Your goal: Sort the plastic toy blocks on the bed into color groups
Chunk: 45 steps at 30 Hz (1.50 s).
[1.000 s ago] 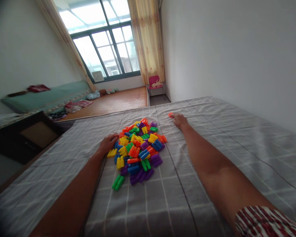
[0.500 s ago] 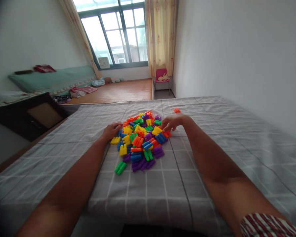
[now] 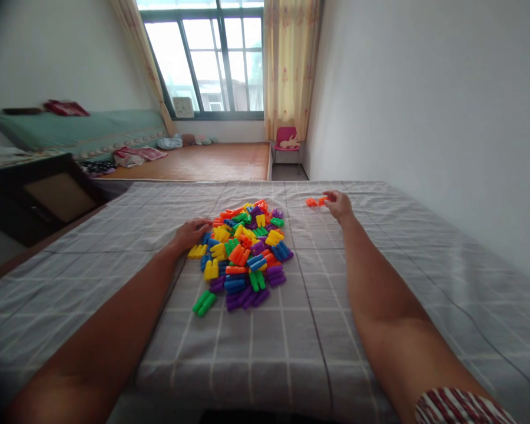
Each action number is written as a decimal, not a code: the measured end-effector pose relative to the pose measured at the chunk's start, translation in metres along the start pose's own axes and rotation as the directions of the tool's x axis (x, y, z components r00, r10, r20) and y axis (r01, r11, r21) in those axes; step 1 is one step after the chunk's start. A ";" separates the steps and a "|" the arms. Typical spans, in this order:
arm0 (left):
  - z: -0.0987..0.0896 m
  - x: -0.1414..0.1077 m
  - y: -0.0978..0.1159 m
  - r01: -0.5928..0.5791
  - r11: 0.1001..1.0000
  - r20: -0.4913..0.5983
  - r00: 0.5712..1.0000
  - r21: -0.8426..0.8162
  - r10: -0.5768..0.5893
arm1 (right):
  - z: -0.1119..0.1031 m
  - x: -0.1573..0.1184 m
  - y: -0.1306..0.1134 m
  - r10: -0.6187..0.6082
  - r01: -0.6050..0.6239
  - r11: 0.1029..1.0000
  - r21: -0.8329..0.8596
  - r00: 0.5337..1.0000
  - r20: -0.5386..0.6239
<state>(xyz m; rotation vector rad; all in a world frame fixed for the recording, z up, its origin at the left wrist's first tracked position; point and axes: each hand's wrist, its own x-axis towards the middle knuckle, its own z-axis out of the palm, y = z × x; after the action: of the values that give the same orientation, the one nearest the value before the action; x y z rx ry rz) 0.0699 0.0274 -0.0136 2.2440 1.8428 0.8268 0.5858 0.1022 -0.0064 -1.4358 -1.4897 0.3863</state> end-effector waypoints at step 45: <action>0.000 0.000 -0.005 -0.025 0.998 0.024 0.999 0.064 0.023 | 0.027 -0.001 0.021 -0.077 0.161 0.811 -0.563 0.982 0.170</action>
<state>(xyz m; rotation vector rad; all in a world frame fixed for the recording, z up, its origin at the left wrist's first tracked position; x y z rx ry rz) 0.0659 0.0285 -0.0154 2.3080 1.8617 0.7525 0.5761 0.1173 -0.0350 -1.7934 -1.9057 -0.0645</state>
